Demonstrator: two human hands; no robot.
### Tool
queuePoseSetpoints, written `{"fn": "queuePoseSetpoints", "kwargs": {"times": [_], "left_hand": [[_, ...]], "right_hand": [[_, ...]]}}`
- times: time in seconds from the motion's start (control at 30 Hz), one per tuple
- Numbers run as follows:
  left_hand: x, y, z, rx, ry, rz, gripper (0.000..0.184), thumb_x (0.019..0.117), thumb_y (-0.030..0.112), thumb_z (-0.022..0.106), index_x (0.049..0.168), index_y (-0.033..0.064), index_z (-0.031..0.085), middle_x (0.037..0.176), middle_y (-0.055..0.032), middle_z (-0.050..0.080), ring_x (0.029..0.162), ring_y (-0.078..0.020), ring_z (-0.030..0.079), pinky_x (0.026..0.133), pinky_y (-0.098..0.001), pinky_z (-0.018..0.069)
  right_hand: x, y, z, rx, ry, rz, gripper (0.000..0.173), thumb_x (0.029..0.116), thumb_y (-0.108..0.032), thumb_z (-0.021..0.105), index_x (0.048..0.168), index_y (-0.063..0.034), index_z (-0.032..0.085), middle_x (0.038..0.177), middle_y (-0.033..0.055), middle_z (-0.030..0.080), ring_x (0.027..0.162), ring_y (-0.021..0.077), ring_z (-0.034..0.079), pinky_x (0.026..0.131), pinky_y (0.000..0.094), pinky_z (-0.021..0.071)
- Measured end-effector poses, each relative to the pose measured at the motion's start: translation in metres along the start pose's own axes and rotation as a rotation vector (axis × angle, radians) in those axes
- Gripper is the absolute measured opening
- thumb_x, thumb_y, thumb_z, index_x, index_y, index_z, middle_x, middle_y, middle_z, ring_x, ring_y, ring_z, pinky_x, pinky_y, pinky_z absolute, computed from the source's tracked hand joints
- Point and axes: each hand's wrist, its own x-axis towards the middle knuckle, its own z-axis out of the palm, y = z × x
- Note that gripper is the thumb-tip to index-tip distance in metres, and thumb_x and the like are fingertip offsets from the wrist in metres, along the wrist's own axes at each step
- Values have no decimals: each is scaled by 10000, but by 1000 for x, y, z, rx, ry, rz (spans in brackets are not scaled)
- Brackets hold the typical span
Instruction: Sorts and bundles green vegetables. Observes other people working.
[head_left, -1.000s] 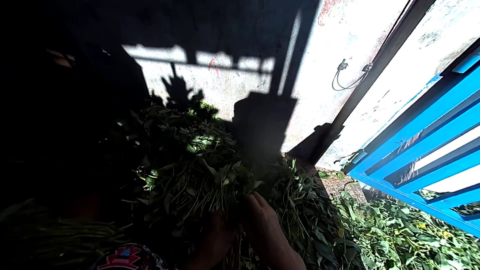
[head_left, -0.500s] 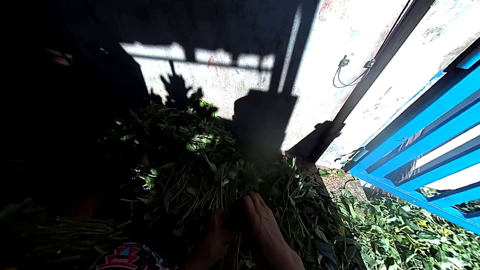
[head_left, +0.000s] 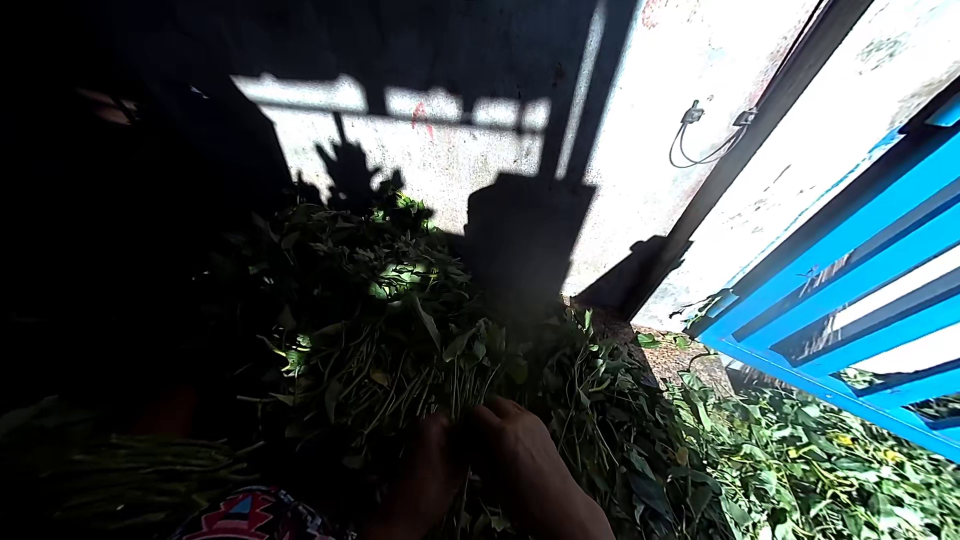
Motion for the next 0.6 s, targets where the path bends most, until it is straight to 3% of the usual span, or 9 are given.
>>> {"fn": "queuePoseSetpoints", "kwargs": {"times": [0.13, 0.2, 0.33, 0.4, 0.47, 0.5, 0.53, 0.57, 0.6], "left_hand": [[-4, -5, 5, 151, 18, 117, 76, 922, 152, 667, 952, 82, 667, 754, 30, 668, 673, -61, 649, 639, -270, 571], [-5, -4, 6, 118, 16, 150, 101, 926, 152, 643, 982, 72, 669, 784, 34, 683, 708, -54, 667, 670, -272, 585], [-4, -3, 3, 27, 54, 42, 147, 893, 152, 728, 1003, 70, 677, 807, 11, 714, 703, -96, 695, 655, -303, 609], [-1, 0, -2, -71, 237, 52, 195, 863, 66, 736, 1033, 10, 658, 803, -43, 729, 661, -159, 719, 603, -322, 632], [7, 8, -10, -198, 516, 130, 244, 868, 11, 719, 1086, -49, 626, 800, -82, 729, 648, -200, 728, 592, -331, 646], [11, 11, -17, -260, 620, 158, 285, 868, -11, 717, 1128, -68, 615, 817, -103, 729, 656, -217, 731, 601, -347, 653], [15, 13, -24, -343, 673, 153, 306, 869, -41, 715, 1155, -80, 612, 833, -139, 728, 660, -247, 732, 607, -374, 656], [16, 14, -28, -422, 681, 113, 312, 878, -68, 703, 1175, -81, 609, 846, -161, 724, 655, -263, 728, 602, -386, 654], [16, 16, -30, -489, 662, 56, 307, 884, -88, 686, 1182, -83, 615, 845, -176, 723, 639, -272, 723, 582, -389, 648]], "right_hand": [[-1, -8, 7, 32, 21, 68, 176, 929, -210, 590, 897, -79, 703, 900, 93, 689, 837, 252, 705, 669, 429, 587], [-5, -8, 24, 275, 201, 125, 166, 915, -176, 577, 877, -65, 694, 859, 73, 672, 767, 199, 680, 637, 389, 570], [-11, -7, 37, 914, 384, 357, 237, 1003, -143, 469, 981, -41, 681, 794, 13, 653, 713, 85, 638, 643, 283, 548], [-18, 7, 37, 999, 354, 468, 307, 1032, -220, 442, 845, -87, 646, 660, -29, 556, 573, 64, 548, 533, 258, 478], [-32, 43, 46, 731, 132, 599, 521, 1057, -449, 471, 690, -114, 628, 623, 16, 516, 562, 140, 515, 534, 336, 430], [-39, 65, 52, 524, -39, 695, 546, 1037, -515, 462, 776, -84, 674, 785, 99, 580, 740, 231, 592, 678, 424, 495], [-44, 88, 59, 369, -171, 824, 516, 1030, -492, 489, 987, -37, 728, 1059, 201, 638, 1003, 336, 640, 869, 512, 531], [-49, 111, 71, 273, -226, 979, 495, 1028, -450, 518, 1205, -20, 686, 1283, 242, 607, 1184, 383, 616, 984, 546, 516], [-55, 132, 85, 203, -226, 1121, 512, 1030, -417, 524, 1360, -32, 590, 1389, 239, 567, 1249, 389, 600, 1014, 551, 512]]}}
